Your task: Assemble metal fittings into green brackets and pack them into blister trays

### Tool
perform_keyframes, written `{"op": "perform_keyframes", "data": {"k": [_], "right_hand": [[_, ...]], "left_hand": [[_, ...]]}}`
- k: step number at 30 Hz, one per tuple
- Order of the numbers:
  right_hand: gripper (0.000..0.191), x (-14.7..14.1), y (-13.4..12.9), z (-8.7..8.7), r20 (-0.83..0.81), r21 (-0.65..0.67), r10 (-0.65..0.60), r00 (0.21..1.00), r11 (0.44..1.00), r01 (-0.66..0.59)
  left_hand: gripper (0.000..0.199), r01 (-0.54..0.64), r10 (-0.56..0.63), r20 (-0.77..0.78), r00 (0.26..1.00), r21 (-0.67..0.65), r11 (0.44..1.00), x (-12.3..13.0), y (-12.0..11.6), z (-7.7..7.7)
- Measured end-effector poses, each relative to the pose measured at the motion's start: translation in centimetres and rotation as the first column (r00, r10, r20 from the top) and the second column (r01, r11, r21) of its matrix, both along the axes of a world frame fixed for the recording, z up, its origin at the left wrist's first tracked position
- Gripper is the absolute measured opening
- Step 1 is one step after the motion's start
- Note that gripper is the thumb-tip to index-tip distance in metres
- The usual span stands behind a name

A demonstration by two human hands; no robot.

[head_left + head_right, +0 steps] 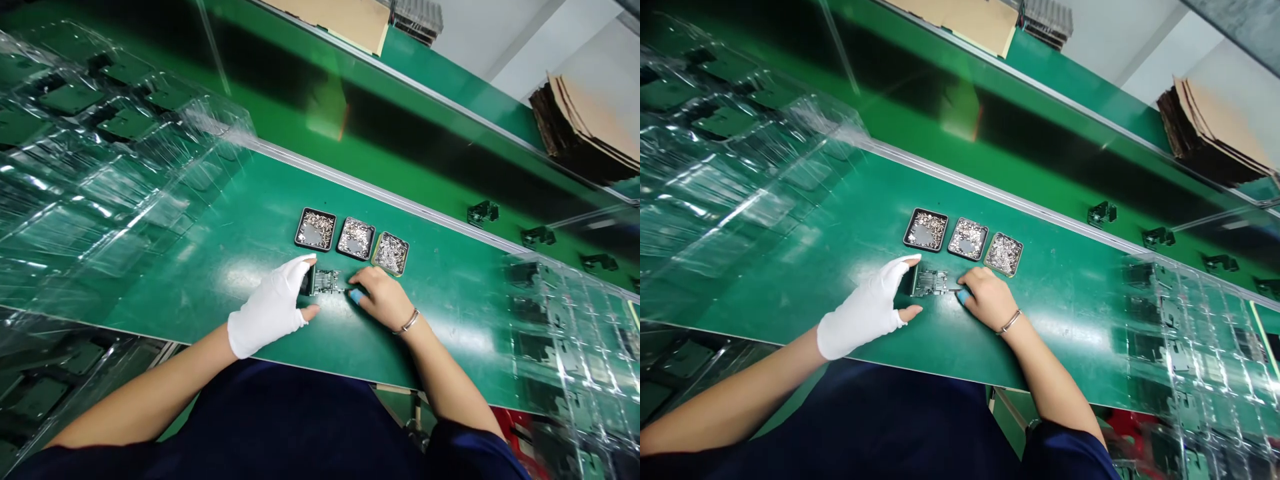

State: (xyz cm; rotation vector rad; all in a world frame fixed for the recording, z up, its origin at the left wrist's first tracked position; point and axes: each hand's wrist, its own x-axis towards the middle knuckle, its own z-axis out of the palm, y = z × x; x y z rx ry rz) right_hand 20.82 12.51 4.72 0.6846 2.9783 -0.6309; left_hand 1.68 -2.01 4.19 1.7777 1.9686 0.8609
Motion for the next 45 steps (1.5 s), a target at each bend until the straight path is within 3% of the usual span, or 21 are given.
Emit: {"op": "perform_keyframes", "data": {"k": [2,4,10,17,24,32,45], "right_hand": [[0.027,0.7,0.2,-0.2,0.053,0.017,0.071,0.996,0.997,-0.072],[0.028,1.0,0.3,-0.5,0.040,0.023,0.061,0.997,0.998,-0.062],[0.027,0.2,0.2,-1.3,-0.116,-0.175,0.036,0.993,0.983,-0.056],[0.031,0.2,0.0,-1.3,-0.061,-0.137,0.023,0.998,0.990,-0.031],[0.028,-0.5,-0.5,-0.5,0.129,-0.035,0.023,0.991,0.999,-0.018],[0.029,0.4,0.1,-0.4,-0.021,-0.215,0.041,0.999,0.976,-0.044],[0.034,0.6,-1.1,-0.1,0.085,-0.108,0.080,0.993,0.992,-0.071]], "left_hand": [[0.061,0.010,-0.009,0.024,1.000,-0.051,0.999,0.0,0.3,-0.4],[0.056,0.034,-0.029,0.053,0.998,-0.107,0.994,-0.2,0.5,-0.5],[0.055,0.059,-0.053,0.049,0.997,-0.115,0.992,-0.4,0.2,-0.6],[0.055,0.067,-0.064,0.025,0.998,-0.114,0.991,-0.4,0.1,-0.8],[0.055,0.071,-0.072,-0.010,0.997,-0.103,0.992,-0.4,0.1,-0.7],[0.055,0.080,-0.082,-0.012,0.997,-0.111,0.991,-0.5,0.1,-0.7],[0.054,0.083,-0.085,-0.016,0.996,-0.125,0.989,-0.6,0.1,-0.8]]}}
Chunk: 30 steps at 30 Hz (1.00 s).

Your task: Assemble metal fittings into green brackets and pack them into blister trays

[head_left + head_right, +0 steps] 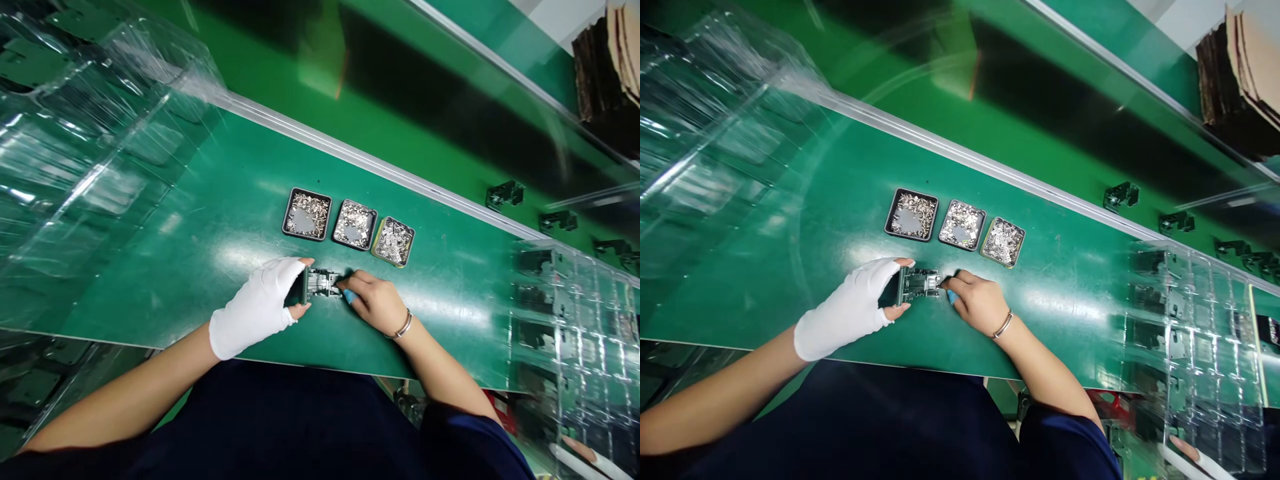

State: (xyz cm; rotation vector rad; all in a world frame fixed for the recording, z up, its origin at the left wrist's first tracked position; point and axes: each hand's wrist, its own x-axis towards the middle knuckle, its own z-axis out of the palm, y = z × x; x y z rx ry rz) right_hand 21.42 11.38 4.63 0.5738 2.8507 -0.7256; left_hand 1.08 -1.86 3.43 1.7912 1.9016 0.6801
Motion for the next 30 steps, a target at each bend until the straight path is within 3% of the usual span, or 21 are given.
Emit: {"op": "perform_keyframes", "data": {"k": [5,9,12,15,18,20,22,24,25,27,30], "right_hand": [[0.024,-1.6,-1.3,1.6,0.173,0.119,-0.011,0.985,0.993,-0.010],[0.023,-1.5,-0.4,2.0,0.183,0.067,-0.001,0.983,0.998,-0.012],[0.025,0.0,0.9,1.4,-0.014,-0.002,-0.037,0.999,0.999,0.037],[0.021,1.0,1.1,0.5,-0.286,-0.059,-0.137,0.948,0.990,0.125],[0.018,0.5,-0.1,0.0,-0.408,-0.315,-0.278,0.869,0.937,0.152],[0.017,-0.1,-1.0,0.1,-0.438,-0.404,-0.343,0.831,0.901,0.159],[0.015,-0.6,-1.8,0.6,-0.485,-0.302,-0.302,0.821,0.939,0.167],[0.008,-0.7,-2.3,1.2,-0.526,-0.048,-0.145,0.838,0.989,0.141],[0.008,-0.7,-2.5,1.5,-0.526,0.094,-0.051,0.849,0.989,0.117],[0.013,-0.7,-2.8,1.7,-0.508,0.326,0.097,0.856,0.941,0.087],[0.020,-1.0,-3.4,1.1,-0.498,0.514,0.189,0.847,0.851,0.112]], "left_hand": [[0.058,0.046,-0.046,0.030,0.998,-0.021,0.999,-0.2,-0.1,0.1],[0.057,0.057,-0.057,0.018,0.998,0.030,0.998,-0.2,-0.3,-0.1],[0.049,0.044,-0.049,0.033,0.998,0.140,0.989,0.0,-0.4,-0.3],[0.043,0.012,-0.037,0.099,0.994,0.239,0.971,0.3,-0.4,-0.6],[0.042,0.021,-0.062,0.132,0.989,0.293,0.956,0.5,-0.5,-0.6],[0.052,0.041,-0.082,0.121,0.989,0.311,0.949,0.6,-0.6,-0.6],[0.068,0.041,-0.073,0.093,0.993,0.315,0.948,0.5,-0.7,-0.5],[0.078,0.063,-0.073,0.020,0.997,0.314,0.947,0.5,-0.7,-0.4],[0.079,0.093,-0.088,-0.029,0.996,0.313,0.945,0.6,-0.6,-0.3],[0.081,0.175,-0.147,-0.117,0.982,0.294,0.940,0.9,-0.4,-0.1],[0.086,0.190,-0.157,-0.144,0.977,0.262,0.946,1.4,-0.1,0.0]]}}
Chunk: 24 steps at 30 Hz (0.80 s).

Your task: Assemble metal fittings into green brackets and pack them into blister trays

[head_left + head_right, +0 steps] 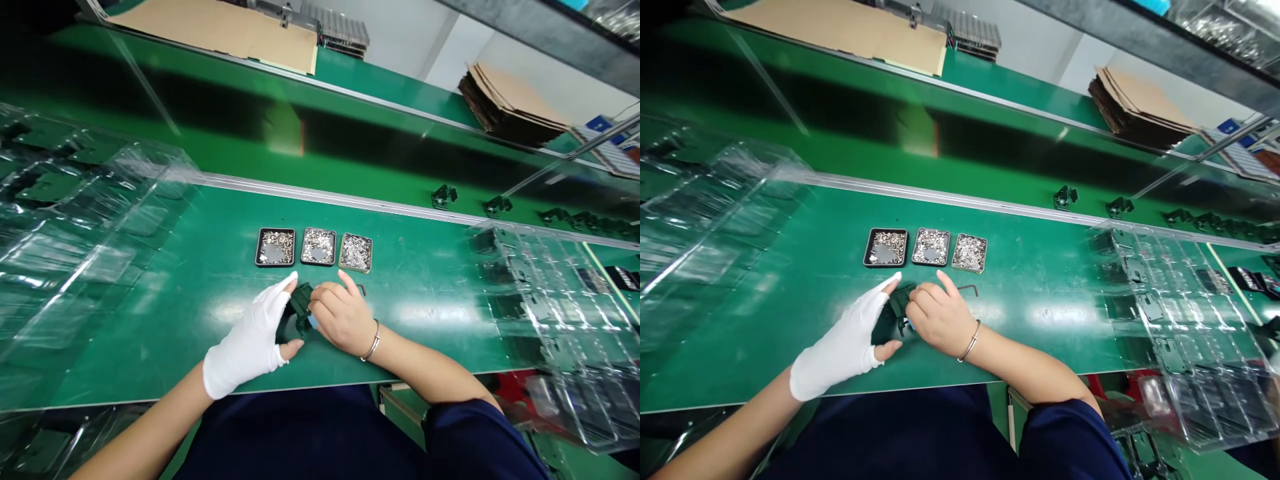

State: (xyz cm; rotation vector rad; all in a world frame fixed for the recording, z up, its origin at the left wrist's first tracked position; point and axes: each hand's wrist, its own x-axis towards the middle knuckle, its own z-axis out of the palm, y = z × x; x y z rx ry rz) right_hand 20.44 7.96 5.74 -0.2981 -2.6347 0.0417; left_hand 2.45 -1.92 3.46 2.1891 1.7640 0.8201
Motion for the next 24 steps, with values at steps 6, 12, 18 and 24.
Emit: {"op": "perform_keyframes", "data": {"k": [6,12,18,24], "right_hand": [[0.014,0.5,1.3,0.2,0.168,-0.147,0.158,0.973,0.980,-0.134],[0.022,2.3,10.4,0.0,0.223,-0.281,-0.259,0.940,0.906,0.316],[0.027,2.2,13.5,-2.2,0.373,-0.142,-0.385,0.844,0.875,0.462],[0.010,2.2,10.8,-0.3,0.038,-0.459,-0.337,0.941,0.830,0.317]], "left_hand": [[0.062,-0.085,0.080,-0.068,0.994,-0.082,0.993,0.1,0.9,-0.1],[0.063,0.010,-0.020,-0.081,0.997,-0.125,0.992,-0.3,1.3,0.4],[0.074,-0.029,0.028,-0.005,1.000,-0.177,0.984,-1.3,0.8,1.3],[0.036,-0.237,0.239,0.160,0.958,-0.034,0.971,-1.0,1.2,3.2]]}}
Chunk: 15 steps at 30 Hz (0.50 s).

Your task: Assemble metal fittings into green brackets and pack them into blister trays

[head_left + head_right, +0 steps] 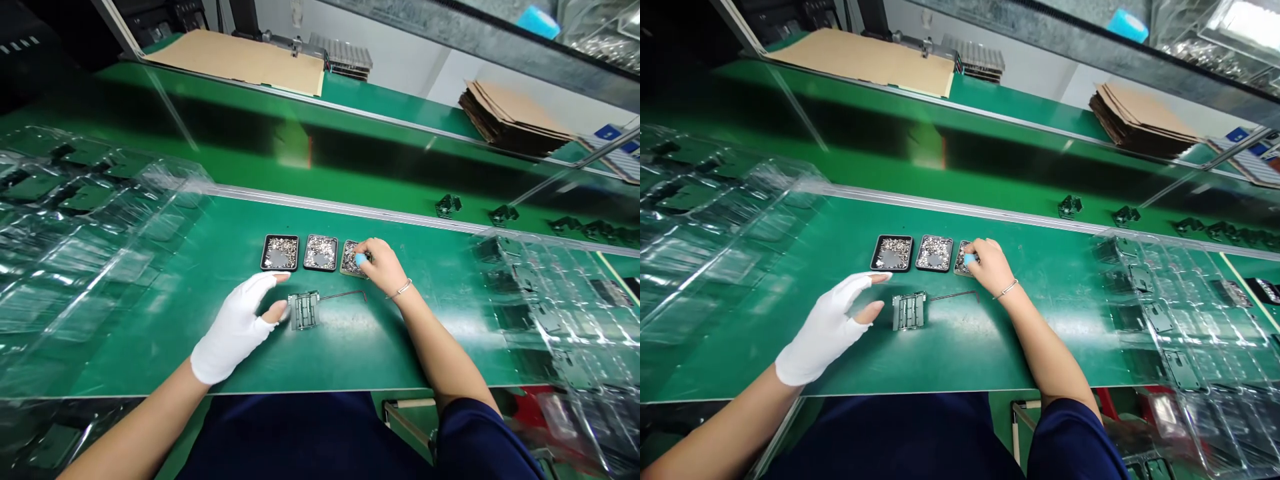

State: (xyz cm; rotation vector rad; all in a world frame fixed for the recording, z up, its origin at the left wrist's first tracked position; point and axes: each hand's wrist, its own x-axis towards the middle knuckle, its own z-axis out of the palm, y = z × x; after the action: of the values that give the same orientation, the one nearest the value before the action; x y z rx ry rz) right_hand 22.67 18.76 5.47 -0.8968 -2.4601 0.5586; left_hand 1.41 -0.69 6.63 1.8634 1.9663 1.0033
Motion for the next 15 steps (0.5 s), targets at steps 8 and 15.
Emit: {"op": "perform_keyframes", "data": {"k": [8,15], "right_hand": [[0.009,-2.8,-8.4,2.2,-0.371,0.004,0.321,0.871,0.939,-0.345],[0.010,-3.3,-9.0,1.3,-0.247,0.005,0.320,0.915,0.944,-0.329]], "left_hand": [[0.031,0.147,-0.132,-0.200,0.971,0.060,0.987,2.7,2.2,0.9],[0.031,0.068,0.025,-0.458,0.888,0.184,0.981,2.0,1.0,1.0]]}}
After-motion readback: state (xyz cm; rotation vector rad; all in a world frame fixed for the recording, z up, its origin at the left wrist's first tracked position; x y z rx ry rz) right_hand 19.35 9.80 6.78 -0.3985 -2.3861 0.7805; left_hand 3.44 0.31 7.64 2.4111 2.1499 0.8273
